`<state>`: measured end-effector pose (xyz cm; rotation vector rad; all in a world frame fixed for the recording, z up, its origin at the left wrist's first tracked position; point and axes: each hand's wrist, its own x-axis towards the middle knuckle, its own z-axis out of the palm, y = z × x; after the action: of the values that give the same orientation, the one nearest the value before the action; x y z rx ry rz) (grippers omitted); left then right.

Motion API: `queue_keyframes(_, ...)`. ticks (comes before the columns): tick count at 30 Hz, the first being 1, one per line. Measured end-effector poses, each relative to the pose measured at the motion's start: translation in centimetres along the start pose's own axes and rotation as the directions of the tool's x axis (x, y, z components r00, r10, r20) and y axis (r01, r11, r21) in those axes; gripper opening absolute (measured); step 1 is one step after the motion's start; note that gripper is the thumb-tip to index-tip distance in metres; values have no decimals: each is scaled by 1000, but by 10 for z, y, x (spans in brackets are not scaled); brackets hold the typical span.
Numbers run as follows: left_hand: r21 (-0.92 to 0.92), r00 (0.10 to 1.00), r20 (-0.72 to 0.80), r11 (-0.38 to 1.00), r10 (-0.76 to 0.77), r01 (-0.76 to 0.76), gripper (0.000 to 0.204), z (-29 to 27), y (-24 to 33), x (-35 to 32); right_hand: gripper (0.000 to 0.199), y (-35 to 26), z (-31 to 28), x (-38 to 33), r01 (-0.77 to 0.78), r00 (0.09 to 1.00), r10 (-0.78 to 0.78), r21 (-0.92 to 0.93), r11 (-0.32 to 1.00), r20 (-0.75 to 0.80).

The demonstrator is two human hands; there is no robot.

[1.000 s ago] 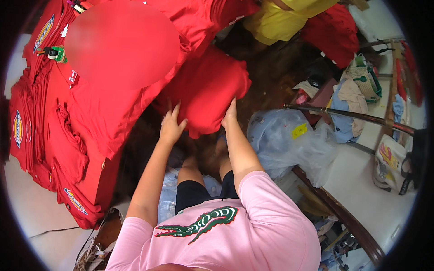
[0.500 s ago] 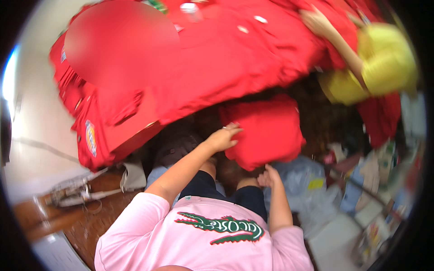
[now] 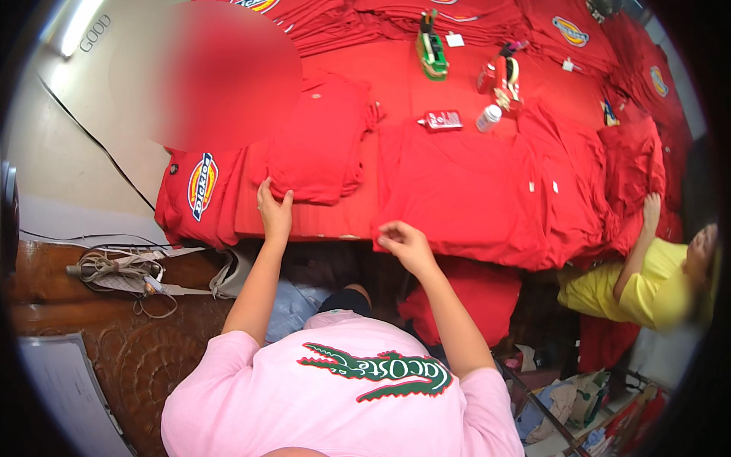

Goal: The person cleans red garments with a brush and trims excess thread using shears before folding the items and placing them into a stack.

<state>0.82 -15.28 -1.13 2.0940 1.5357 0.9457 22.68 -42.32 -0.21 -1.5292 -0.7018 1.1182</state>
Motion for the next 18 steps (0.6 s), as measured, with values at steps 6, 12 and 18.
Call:
queue_keyframes(6, -171, 922, 287, 933, -261, 318, 45, -13, -41, 42, 72, -61, 111, 95, 473, 844, -481, -754, 456, 238)
queue_keyframes(12, -509, 922, 241, 848, 304, -146, 25, -35, 86, 40, 91, -68, 150, 127, 448, 735, -674, -690, 568, -78)
queue_keyframes(18, -726, 352, 485, 593, 801, -349, 29, -4, 172, 36, 61, -44, 87, 113, 43, 916, 84, 304, 952, -391)
